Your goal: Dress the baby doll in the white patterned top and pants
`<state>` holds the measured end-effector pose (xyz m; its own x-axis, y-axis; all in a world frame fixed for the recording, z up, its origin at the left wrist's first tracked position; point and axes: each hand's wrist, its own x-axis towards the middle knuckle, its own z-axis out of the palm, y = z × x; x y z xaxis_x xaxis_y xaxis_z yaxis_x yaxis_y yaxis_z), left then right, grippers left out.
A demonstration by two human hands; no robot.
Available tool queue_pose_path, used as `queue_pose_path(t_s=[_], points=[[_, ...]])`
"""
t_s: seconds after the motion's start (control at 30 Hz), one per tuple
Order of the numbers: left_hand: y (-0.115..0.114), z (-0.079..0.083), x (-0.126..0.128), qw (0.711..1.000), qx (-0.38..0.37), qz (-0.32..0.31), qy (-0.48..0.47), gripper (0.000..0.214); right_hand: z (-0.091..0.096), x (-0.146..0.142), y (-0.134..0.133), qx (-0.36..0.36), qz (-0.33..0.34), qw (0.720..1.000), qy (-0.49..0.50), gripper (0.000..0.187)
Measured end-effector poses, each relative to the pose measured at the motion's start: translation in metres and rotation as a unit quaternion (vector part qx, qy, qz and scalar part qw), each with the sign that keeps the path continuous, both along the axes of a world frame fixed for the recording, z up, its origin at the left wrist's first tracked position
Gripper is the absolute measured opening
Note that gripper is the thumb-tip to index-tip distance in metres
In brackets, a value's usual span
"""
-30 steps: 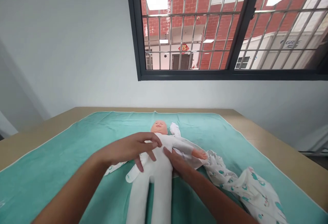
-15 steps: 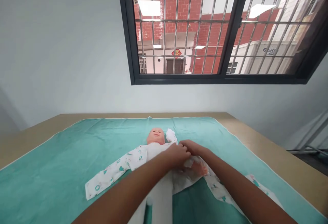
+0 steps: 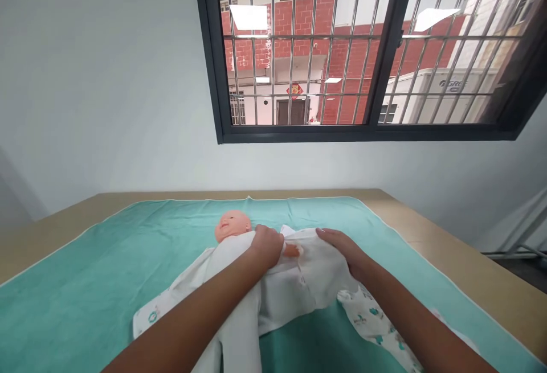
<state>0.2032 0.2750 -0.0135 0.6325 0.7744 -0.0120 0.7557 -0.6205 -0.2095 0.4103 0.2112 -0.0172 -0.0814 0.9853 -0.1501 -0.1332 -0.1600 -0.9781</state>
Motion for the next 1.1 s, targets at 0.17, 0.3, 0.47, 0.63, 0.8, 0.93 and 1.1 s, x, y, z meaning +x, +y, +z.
queue_pose_path(t_s=[0.17,0.3,0.47,0.63,0.8,0.93,1.1], points=[[-0.002,-0.021,0.026,0.994,-0.007,0.053,-0.093,0.035,0.001,-0.064,-0.001,0.137,-0.001,0.990,-0.040,0.039],[0.010,-0.014,0.010,0.989,-0.056,-0.001,-0.133,0.027,-0.009,-0.094,0.005,0.202,-0.049,0.956,-0.210,0.029],[-0.008,0.009,-0.063,0.977,-0.045,-0.013,-0.206,0.027,-0.004,-0.116,-0.014,0.159,0.028,0.954,-0.253,0.028],[-0.068,-0.027,-0.156,0.905,0.003,0.231,-0.357,0.047,0.012,-0.131,-0.068,0.165,0.194,0.927,-0.275,0.056],[-0.094,-0.085,-0.197,0.886,-0.083,0.282,-0.359,0.040,-0.006,-0.129,-0.121,0.155,0.050,0.896,-0.414,0.060],[-0.090,-0.096,-0.192,0.872,0.022,0.323,-0.368,0.030,-0.028,-0.141,-0.132,0.196,0.001,0.858,-0.475,0.036],[-0.095,-0.077,-0.184,0.836,-0.082,0.303,-0.451,0.027,-0.029,-0.161,-0.132,0.270,-0.011,0.843,-0.466,0.027]])
